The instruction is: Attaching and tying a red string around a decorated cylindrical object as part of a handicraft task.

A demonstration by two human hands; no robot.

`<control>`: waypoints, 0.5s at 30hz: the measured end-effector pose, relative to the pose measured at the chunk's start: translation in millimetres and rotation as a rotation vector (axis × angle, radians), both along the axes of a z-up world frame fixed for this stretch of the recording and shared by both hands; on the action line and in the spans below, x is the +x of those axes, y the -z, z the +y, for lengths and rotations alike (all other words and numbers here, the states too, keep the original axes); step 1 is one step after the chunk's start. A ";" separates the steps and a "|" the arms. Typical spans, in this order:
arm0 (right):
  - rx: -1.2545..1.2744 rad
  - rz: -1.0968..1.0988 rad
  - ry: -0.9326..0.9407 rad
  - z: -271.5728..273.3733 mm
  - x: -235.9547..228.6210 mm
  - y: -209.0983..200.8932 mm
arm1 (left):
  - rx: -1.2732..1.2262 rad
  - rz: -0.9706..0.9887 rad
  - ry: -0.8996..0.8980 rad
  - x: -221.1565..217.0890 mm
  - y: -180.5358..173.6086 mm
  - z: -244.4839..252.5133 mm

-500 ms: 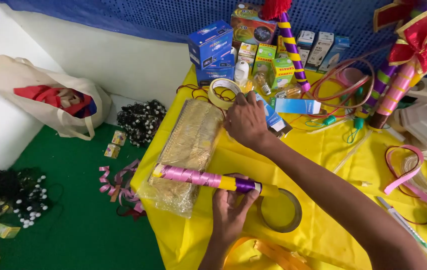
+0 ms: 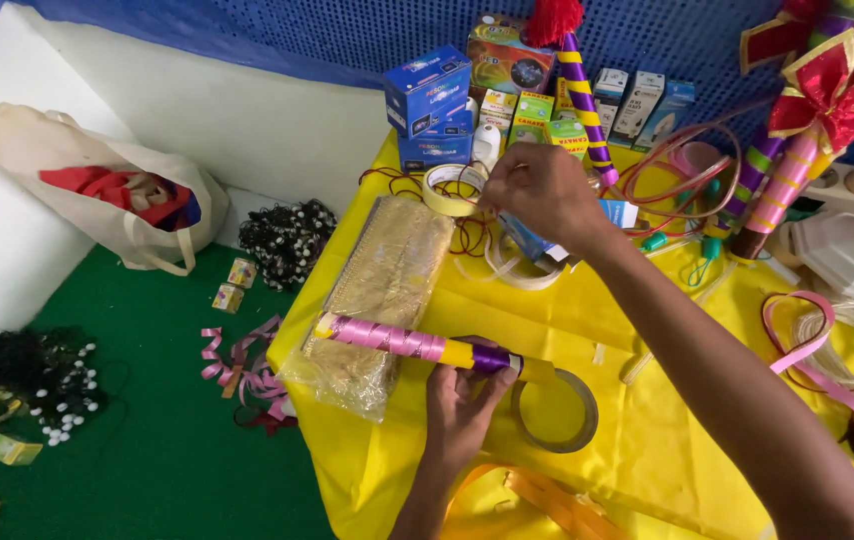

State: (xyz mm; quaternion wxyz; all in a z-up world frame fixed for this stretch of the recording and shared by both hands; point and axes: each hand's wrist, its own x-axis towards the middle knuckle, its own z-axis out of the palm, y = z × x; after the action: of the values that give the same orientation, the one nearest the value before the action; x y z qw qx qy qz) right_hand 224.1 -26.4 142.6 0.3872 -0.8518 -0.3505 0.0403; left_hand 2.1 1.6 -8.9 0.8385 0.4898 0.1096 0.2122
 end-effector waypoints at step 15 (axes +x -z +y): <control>0.406 -0.109 -0.013 -195.9 -11.7 -119.0 | 0.100 -0.255 -0.008 -3.1 -13.3 -2.6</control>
State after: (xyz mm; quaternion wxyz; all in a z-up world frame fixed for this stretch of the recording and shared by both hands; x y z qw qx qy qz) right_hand 212.5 -222.3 261.6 0.5311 -0.7549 -0.3773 -0.0745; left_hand -1.0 -1.1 4.4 0.8192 0.4997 -0.0067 0.2813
